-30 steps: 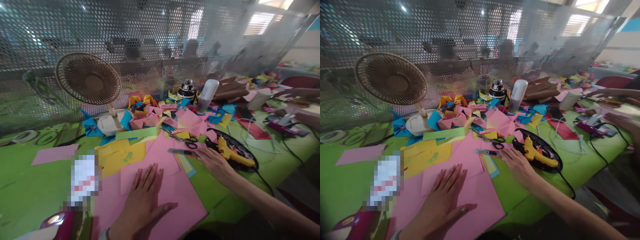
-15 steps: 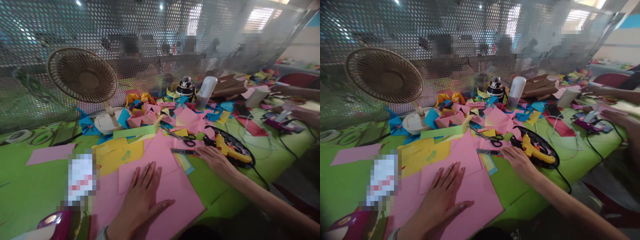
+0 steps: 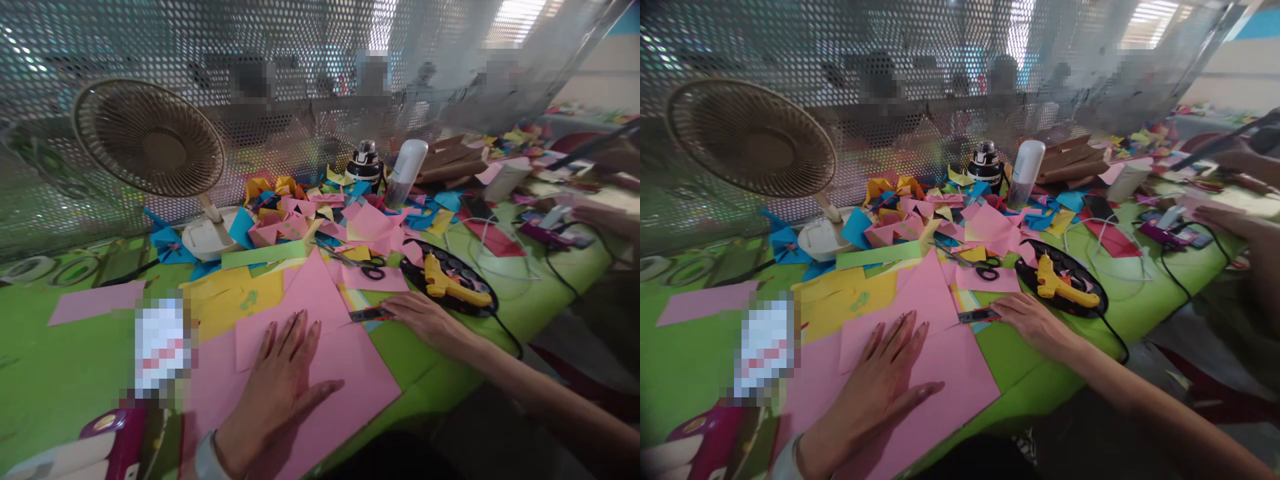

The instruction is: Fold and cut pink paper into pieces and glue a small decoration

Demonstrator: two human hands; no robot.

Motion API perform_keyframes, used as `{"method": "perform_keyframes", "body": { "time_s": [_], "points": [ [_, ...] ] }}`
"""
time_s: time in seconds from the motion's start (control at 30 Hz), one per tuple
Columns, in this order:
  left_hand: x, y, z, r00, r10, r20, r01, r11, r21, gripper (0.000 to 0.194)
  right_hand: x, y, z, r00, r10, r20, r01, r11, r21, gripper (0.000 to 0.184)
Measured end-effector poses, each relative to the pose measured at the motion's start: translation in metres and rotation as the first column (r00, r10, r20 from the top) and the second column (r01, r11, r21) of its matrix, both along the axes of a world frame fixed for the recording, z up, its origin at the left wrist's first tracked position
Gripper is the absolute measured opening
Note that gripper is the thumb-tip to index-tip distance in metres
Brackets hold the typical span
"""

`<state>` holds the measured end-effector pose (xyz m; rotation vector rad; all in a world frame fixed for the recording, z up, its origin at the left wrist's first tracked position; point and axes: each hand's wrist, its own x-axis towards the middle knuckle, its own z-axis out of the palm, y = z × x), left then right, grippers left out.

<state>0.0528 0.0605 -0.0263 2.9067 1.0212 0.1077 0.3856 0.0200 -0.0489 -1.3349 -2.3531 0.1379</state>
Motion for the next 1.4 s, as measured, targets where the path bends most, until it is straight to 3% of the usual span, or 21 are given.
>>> {"method": "perform_keyframes", "body": {
  "time_s": [0.2, 0.63, 1.4],
  "points": [
    [0.0, 0.0, -0.003, 1.0, 0.004, -0.019, -0.005, 1.0, -0.014, 0.083, 0.012, -0.016, 0.002, 1.0, -0.016, -0.01, 0.016, 1.0, 0.007, 0.036],
    [0.001, -0.003, 0.002, 0.999, 0.038, -0.018, -0.039, 0.996, -0.085, 0.085, -0.005, -0.023, -0.003, 0.999, -0.025, 0.027, 0.023, 0.997, 0.067, 0.038],
    [0.001, -0.007, 0.007, 0.999, 0.041, 0.012, -0.039, 0.991, -0.128, 0.084, -0.027, -0.029, -0.008, 0.996, -0.014, 0.083, 0.013, 1.0, 0.006, 0.041]
  ]
}}
